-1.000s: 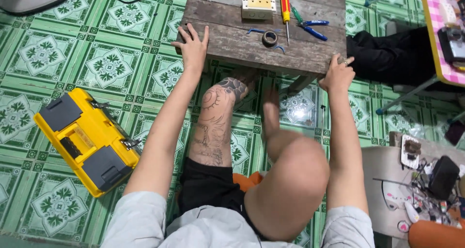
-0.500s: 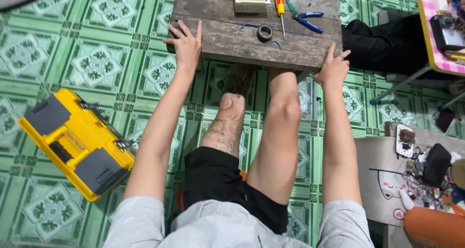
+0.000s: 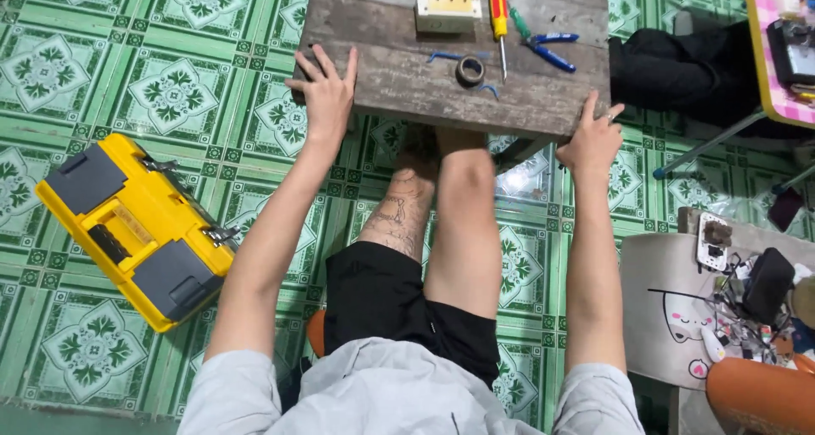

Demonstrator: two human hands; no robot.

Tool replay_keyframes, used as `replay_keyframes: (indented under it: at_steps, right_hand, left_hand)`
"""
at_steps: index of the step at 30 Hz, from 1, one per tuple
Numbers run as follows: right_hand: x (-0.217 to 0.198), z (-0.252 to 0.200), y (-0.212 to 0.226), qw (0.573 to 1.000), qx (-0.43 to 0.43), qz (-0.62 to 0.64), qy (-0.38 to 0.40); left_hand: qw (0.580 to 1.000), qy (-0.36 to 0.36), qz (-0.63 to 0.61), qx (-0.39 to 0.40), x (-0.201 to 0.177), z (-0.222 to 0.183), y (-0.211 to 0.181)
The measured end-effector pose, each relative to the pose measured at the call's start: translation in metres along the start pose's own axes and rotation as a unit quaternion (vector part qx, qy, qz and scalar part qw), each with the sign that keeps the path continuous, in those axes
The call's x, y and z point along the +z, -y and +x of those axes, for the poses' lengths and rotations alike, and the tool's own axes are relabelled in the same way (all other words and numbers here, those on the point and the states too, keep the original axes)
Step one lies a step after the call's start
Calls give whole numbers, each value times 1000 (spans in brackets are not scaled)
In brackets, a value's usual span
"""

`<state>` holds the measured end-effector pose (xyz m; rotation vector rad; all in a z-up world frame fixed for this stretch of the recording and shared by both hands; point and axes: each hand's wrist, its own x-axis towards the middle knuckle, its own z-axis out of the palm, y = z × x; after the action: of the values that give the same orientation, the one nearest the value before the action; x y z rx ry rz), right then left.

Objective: Wiring and mounting components into an electrical outlet box using a screwdriver and pliers.

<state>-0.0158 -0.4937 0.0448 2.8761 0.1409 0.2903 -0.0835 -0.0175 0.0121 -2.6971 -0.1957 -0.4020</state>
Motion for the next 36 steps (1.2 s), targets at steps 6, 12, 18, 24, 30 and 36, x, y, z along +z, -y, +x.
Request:
replay_keyframes:
  at_steps: [6,12,18,24,30,36]
  right_hand:
    - [-4,-47,4,998,61,-15,26]
    - [-15,-109,-1,997,72,1,25]
    - [-45,-178,-1,996,77,-26,47]
    - [-47,-248,-2,988,71,-111,75]
    - [-66,-314,0,917,-14,-392,72]
    - [-85,-378,3,851,-50,-504,141]
  left_hand:
    - [998,-51,-42,-17,-24,-50,1]
    - [998,-66,-13,0,-48,-109,11]
    - [991,-70,91,72,-42,-181,28]
    - [968,-46,206,137,-110,-241,45]
    - [936,42,278,210,-156,-302,57]
    - [915,97,308,242,-173,-366,59]
